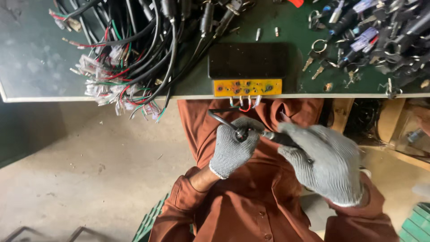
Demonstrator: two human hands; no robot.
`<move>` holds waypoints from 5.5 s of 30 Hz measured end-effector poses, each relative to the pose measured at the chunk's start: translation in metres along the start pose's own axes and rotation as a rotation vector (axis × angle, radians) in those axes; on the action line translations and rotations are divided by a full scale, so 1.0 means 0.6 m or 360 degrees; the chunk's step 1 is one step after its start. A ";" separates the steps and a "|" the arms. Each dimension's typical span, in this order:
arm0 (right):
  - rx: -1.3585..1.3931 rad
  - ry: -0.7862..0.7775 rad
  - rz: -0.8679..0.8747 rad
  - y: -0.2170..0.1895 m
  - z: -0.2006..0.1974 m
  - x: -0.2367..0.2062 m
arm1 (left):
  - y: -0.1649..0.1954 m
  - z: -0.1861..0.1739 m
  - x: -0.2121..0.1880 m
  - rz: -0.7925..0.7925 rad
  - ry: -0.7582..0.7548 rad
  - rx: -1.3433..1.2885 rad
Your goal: The person assembles an electrical component by inserting wires into a yellow terminal block and securing them with a screwdriver. They repeatedly pick up wires, insert them into the block, and tighten the screws.
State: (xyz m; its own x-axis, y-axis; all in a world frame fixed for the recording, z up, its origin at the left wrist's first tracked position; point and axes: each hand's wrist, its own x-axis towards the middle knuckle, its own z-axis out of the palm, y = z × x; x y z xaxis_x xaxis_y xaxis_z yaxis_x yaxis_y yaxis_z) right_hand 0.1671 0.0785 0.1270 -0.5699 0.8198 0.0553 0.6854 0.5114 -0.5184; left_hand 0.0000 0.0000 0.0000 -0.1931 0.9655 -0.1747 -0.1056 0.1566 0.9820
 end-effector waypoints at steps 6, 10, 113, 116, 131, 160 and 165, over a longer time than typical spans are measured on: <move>-0.0093 -0.0148 -0.0442 0.023 0.020 -0.003 | 0.036 -0.012 -0.007 -0.0282 -0.0118 0.0071; -0.0300 -0.0327 -0.0712 0.040 0.020 0.009 | 0.042 -0.015 -0.009 -0.0151 -0.0161 0.0092; -0.0286 -0.0345 -0.1122 0.062 0.042 0.013 | 0.036 -0.029 -0.042 -0.0206 -0.0319 0.0394; -0.0225 -0.0327 -0.1153 0.061 0.041 0.019 | 0.040 -0.028 -0.040 -0.0300 -0.0335 0.0422; -0.0839 -0.0052 -0.1748 0.066 0.014 0.024 | 0.042 -0.029 -0.035 -0.0231 -0.0518 0.0376; -0.0260 0.0303 -0.1625 0.125 0.059 0.028 | 0.026 -0.035 -0.041 -0.0443 -0.0772 -0.0062; -0.0228 0.0157 -0.1527 0.121 0.064 0.016 | 0.032 -0.037 -0.039 -0.0484 -0.0717 0.0111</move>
State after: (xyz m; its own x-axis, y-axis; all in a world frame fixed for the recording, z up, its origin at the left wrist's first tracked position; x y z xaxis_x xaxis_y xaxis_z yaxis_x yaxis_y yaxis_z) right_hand 0.1941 0.1135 0.0568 -0.8786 0.0534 0.4746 0.0023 0.9942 -0.1076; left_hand -0.0191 -0.0244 0.0213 0.2743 0.8657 -0.4188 -0.0234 0.4413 0.8970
